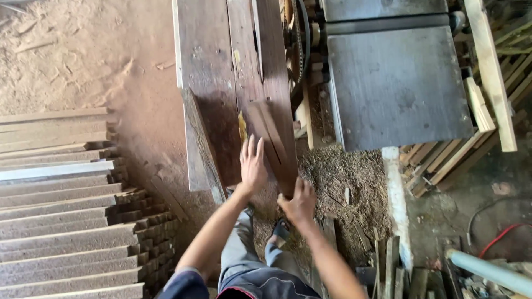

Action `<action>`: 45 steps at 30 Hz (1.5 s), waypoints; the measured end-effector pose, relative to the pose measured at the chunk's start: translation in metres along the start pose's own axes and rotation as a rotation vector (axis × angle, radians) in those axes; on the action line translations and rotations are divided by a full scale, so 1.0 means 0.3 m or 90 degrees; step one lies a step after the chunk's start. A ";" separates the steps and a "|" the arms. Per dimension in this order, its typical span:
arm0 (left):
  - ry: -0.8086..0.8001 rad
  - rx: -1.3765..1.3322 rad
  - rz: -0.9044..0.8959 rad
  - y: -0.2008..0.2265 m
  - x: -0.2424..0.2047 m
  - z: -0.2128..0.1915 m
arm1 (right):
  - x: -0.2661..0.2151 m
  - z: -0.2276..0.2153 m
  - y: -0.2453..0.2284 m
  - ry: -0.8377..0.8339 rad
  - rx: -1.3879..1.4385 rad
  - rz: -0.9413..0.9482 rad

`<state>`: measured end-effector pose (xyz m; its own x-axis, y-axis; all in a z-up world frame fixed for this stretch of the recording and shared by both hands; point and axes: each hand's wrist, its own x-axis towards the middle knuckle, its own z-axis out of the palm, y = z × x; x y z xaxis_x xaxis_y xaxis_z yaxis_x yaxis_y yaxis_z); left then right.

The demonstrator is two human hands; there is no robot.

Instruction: Use a table-mounted circular saw to cut multiple pieces of wooden planks.

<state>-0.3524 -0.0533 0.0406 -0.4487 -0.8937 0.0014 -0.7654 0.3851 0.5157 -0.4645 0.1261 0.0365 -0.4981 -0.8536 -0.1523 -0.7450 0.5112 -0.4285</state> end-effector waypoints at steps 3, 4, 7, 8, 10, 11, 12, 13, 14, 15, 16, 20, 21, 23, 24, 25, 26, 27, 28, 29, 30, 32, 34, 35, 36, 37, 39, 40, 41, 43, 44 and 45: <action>0.053 0.199 0.217 -0.007 0.081 -0.092 | 0.116 -0.185 0.089 0.030 -0.034 -0.028; 0.049 0.197 0.221 -0.013 0.096 -0.098 | 0.151 -0.198 0.116 0.030 -0.034 -0.022; -0.066 0.272 0.239 -0.010 0.110 -0.083 | 0.213 -0.223 0.164 0.280 -0.001 -0.081; -0.125 0.263 0.179 0.001 0.103 -0.065 | 0.213 -0.220 0.148 0.326 0.039 -0.064; -0.188 0.255 0.118 0.047 0.060 -0.047 | 0.172 -0.156 0.079 0.368 0.080 -0.044; -0.195 0.224 0.045 0.092 0.032 -0.045 | 0.140 -0.104 0.032 0.250 0.147 -0.028; -0.202 0.192 -0.028 0.134 0.003 -0.046 | 0.107 -0.050 -0.017 0.130 0.212 -0.014; -0.197 0.193 -0.032 0.179 -0.012 -0.054 | 0.077 -0.021 -0.058 0.129 0.213 -0.020; -0.193 0.154 -0.092 0.221 -0.026 -0.062 | 0.046 0.010 -0.102 0.096 0.266 -0.049; -0.191 0.112 -0.154 0.263 -0.050 -0.066 | 0.005 0.042 -0.139 0.058 0.316 -0.077; -0.188 0.111 -0.162 0.259 -0.046 -0.060 | 0.001 0.034 -0.160 0.052 0.316 -0.083; -0.168 -0.024 -0.228 0.200 -0.062 0.024 | -0.010 0.059 -0.166 0.001 -0.004 -0.088; -0.163 -0.056 -0.232 0.175 -0.049 0.052 | 0.012 0.077 -0.158 -0.069 -0.027 0.026; -0.136 -0.081 -0.233 0.110 -0.047 0.121 | 0.027 0.107 -0.115 -0.011 -0.046 0.002; -0.114 -0.103 -0.231 0.077 -0.046 0.157 | 0.036 0.123 -0.091 0.048 -0.063 -0.016; -0.112 -0.105 -0.233 0.082 -0.040 0.127 | 0.053 0.118 -0.092 0.048 -0.064 -0.019; -0.107 -0.128 -0.249 0.088 -0.034 0.099 | 0.070 0.113 -0.091 0.038 -0.031 -0.023; -0.106 -0.151 -0.265 0.097 -0.033 0.075 | 0.082 0.107 -0.086 0.027 0.001 -0.024; -0.106 -0.153 -0.265 0.081 -0.026 0.091 | 0.095 0.108 -0.087 0.026 -0.001 -0.024; -0.091 -0.163 -0.274 0.067 -0.016 0.108 | 0.111 0.109 -0.086 0.058 0.005 -0.084; -0.076 -0.172 -0.282 0.053 -0.007 0.125 | 0.127 0.110 -0.086 0.089 0.011 -0.143; -0.044 -0.174 -0.270 0.030 0.022 0.133 | 0.140 0.108 -0.115 0.078 -0.005 -0.117; -0.013 -0.174 -0.257 0.020 0.039 0.139 | 0.145 0.099 -0.141 0.068 -0.019 -0.089; -0.012 -0.174 -0.258 0.017 0.047 0.135 | 0.150 0.091 -0.159 0.057 0.005 -0.059; -0.011 -0.173 -0.259 0.014 0.055 0.131 | 0.156 0.084 -0.177 0.045 0.028 -0.030; -0.008 -0.172 -0.259 0.008 0.065 0.130 | 0.166 0.087 -0.179 0.046 0.030 -0.033; -0.010 -0.174 -0.264 0.000 0.078 0.136 | 0.178 0.095 -0.177 0.062 0.011 -0.049; -0.010 -0.174 -0.264 -0.009 0.084 0.143 | 0.185 0.093 -0.181 0.062 0.011 -0.048; -0.009 -0.175 -0.260 -0.016 0.091 0.152 | 0.193 0.090 -0.184 0.073 0.020 -0.047; -0.008 -0.176 -0.255 -0.022 0.110 0.154 | 0.209 0.083 -0.192 0.084 0.030 -0.046; -0.009 -0.178 -0.255 -0.021 0.122 0.148 | 0.216 0.080 -0.198 0.085 0.027 -0.049; -0.009 -0.180 -0.256 -0.021 0.132 0.144 | 0.222 0.078 -0.203 0.086 0.023 -0.052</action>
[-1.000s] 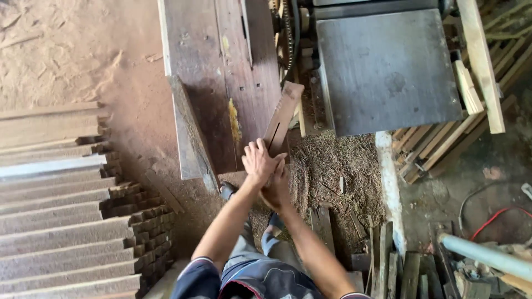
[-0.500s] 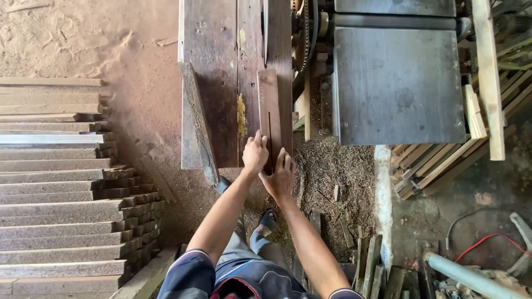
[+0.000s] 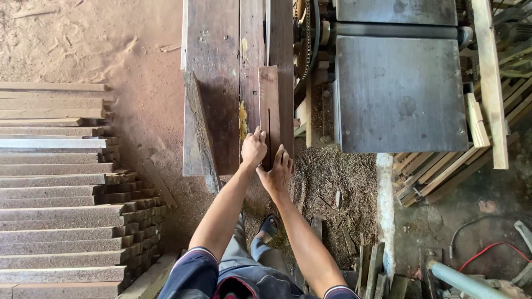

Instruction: Use a table-mounted circular saw to cut multiple pieces of wooden planks.

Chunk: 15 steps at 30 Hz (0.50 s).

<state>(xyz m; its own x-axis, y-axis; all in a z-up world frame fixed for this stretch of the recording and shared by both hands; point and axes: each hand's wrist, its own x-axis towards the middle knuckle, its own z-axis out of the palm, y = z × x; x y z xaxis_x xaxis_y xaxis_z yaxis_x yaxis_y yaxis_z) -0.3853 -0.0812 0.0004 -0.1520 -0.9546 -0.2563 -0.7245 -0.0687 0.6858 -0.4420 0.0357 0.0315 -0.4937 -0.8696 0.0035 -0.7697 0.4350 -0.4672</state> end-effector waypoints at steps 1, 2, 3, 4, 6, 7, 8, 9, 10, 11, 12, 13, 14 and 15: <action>0.000 0.000 0.000 0.013 0.002 -0.009 | 0.008 0.003 0.000 0.000 0.000 0.000; -0.008 0.002 -0.007 0.025 0.008 -0.022 | 0.018 0.008 -0.004 0.005 0.007 0.003; -0.017 0.003 -0.014 0.036 0.015 -0.035 | 0.030 0.013 -0.008 0.010 0.013 0.006; -0.015 0.004 -0.016 0.034 0.021 -0.037 | 0.037 0.020 -0.008 0.008 0.015 0.005; -0.028 0.005 -0.019 0.032 0.034 -0.035 | 0.053 0.033 -0.004 0.041 -0.013 -0.028; -0.029 0.006 -0.020 0.030 0.037 -0.034 | 0.057 0.032 -0.009 0.039 -0.012 -0.028; -0.025 0.004 -0.019 0.034 0.043 -0.029 | 0.064 0.028 -0.011 0.015 -0.008 -0.004; -0.021 0.003 -0.019 0.039 0.049 -0.026 | 0.072 0.022 -0.015 -0.010 -0.004 0.020; -0.019 0.002 -0.016 0.043 0.065 -0.022 | 0.085 0.030 -0.014 -0.008 -0.003 0.020; -0.014 0.004 -0.020 0.045 0.081 -0.018 | 0.098 0.037 -0.014 0.030 -0.025 0.008; -0.010 0.006 -0.024 0.044 0.092 -0.014 | 0.104 0.046 -0.013 0.067 -0.046 -0.002; -0.010 0.007 -0.022 0.044 0.112 -0.011 | 0.122 0.052 -0.015 0.068 -0.046 -0.001; -0.009 0.004 -0.022 0.038 0.120 -0.004 | 0.127 0.057 -0.013 0.065 -0.027 0.001; -0.008 0.002 -0.021 0.032 0.129 0.004 | 0.132 0.064 -0.010 0.061 -0.008 0.004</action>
